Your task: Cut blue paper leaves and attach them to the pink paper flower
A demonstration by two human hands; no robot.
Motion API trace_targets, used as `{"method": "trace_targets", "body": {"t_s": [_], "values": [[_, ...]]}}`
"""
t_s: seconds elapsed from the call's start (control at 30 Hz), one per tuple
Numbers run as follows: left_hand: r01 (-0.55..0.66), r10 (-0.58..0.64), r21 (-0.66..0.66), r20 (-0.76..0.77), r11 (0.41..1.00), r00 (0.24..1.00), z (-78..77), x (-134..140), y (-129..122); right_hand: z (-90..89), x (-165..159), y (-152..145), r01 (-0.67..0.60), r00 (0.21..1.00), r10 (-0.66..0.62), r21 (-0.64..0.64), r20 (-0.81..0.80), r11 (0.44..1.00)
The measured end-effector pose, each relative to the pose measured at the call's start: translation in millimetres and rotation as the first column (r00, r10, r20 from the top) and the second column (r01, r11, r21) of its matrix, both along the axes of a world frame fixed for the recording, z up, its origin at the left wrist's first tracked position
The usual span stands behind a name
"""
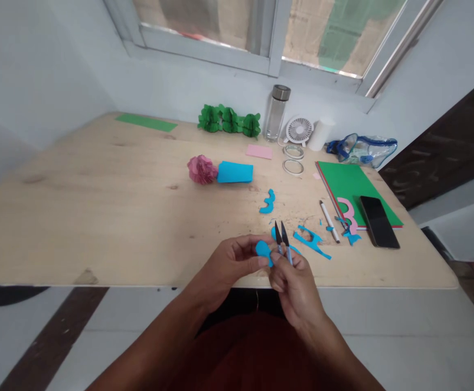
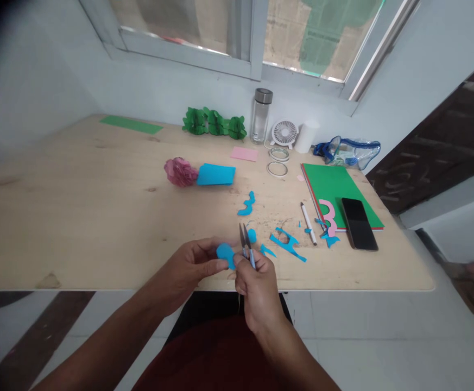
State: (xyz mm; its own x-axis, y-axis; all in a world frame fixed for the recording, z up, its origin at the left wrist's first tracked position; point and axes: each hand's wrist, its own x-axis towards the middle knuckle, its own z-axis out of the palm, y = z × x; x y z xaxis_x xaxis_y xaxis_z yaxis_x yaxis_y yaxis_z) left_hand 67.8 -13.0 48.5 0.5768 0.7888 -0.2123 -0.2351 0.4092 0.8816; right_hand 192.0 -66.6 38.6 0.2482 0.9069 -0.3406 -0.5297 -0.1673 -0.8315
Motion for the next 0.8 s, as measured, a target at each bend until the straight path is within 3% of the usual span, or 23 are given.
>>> {"method": "trace_targets", "body": {"t_s": [0.07,0.17,0.33,0.47,0.7,0.8], "values": [[-0.111,0.110,-0.046,-0.011,0.993,0.994,-2.1,4,-5,-2.2,-2,0,0.043,0.997,-0.043,0.011,0.069,0.999],[-0.330,0.326,-0.122,-0.047,0.936,0.944,-5.5,13,-16,-6.0,-5,0,0.094,0.982,-0.096,0.021,0.165,0.995],[-0.426,0.419,-0.151,-0.078,0.892,0.905,-4.3,23,-25,-11.4,-8,-1,0.158,0.943,-0.167,0.052,0.289,0.986],[-0.415,0.403,-0.073,-0.134,0.907,0.905,3.3,20,-23,-12.9,-3,-4,0.106,0.923,-0.117,0.049,0.366,0.993],[-0.181,0.200,0.091,-0.272,0.979,0.941,7.7,7,-14,-1.2,9,-1,-0.030,0.892,-0.003,0.066,0.451,0.997],[-0.166,0.193,0.119,-0.285,0.979,0.939,6.2,8,-13,-0.4,10,1,-0.036,0.884,-0.003,0.076,0.467,0.996]]}}
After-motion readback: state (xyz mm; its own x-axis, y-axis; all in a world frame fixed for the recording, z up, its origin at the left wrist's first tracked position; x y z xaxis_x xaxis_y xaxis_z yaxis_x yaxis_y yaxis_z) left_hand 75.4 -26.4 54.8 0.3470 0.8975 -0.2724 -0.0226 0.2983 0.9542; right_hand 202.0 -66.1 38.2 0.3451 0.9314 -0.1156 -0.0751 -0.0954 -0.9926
